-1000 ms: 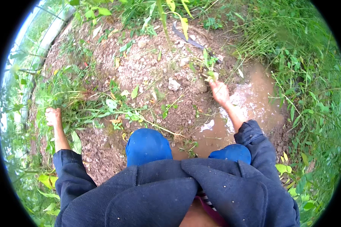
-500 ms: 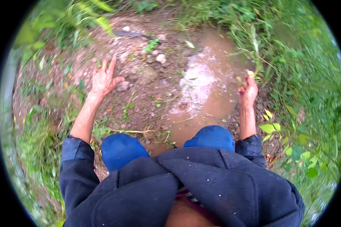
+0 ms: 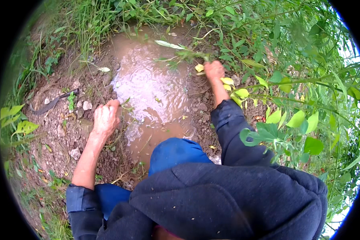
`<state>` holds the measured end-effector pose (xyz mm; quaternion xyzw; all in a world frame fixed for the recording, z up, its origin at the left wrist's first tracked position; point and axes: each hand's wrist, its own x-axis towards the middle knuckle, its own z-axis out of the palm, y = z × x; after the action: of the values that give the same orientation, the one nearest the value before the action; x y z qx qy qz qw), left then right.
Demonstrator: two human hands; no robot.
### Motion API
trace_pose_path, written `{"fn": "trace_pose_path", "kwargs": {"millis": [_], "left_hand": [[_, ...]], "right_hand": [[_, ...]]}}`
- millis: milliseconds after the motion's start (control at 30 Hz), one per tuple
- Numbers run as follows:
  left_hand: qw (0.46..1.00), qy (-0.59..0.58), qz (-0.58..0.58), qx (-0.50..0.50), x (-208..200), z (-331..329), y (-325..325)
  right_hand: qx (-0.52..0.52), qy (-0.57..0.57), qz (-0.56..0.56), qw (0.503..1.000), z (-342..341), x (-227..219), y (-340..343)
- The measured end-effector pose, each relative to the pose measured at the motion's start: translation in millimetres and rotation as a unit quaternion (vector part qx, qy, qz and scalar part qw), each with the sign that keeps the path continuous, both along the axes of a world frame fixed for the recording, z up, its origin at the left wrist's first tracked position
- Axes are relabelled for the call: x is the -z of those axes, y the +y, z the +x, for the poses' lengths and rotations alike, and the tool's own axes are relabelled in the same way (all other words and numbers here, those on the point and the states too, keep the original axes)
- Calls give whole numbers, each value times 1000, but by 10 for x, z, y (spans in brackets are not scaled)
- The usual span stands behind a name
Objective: The person uses a sickle to cut weeds and pulls them by hand in a garden. They move through a muddy area, repeatedly cutting and gathering vegetation to clear the ground.
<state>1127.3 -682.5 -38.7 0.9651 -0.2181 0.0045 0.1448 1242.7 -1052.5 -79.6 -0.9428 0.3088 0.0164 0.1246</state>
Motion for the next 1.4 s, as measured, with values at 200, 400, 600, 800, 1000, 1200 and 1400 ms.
{"fn": "trace_pose_path", "kwargs": {"millis": [200, 400, 600, 800, 1000, 1200, 1400], "left_hand": [[998, 52, -29, 11, -26, 82, -280], [993, 103, -31, -49, -59, 4, -104], [991, 134, -7, -28, -93, 10, -119], [997, 2, -51, 53, -313, 173, -432], [984, -79, 12, 160, -593, 230, -612], [962, -122, 162, 185, -412, -46, -157], [977, -3, 209, -32, -473, -882, 1133]], "right_hand": [[-2, -37, -104, 994, 851, -163, -275], [-130, -158, -5, 979, 1469, 238, -284], [-205, -156, -22, 966, 1605, 375, -413], [-101, -228, -64, 966, 1129, 316, -274], [-192, -262, 334, 885, -34, 707, 703], [-550, -82, 463, 690, -1110, 123, 2328], [-701, 101, 491, 507, -1152, -528, 2524]]}}
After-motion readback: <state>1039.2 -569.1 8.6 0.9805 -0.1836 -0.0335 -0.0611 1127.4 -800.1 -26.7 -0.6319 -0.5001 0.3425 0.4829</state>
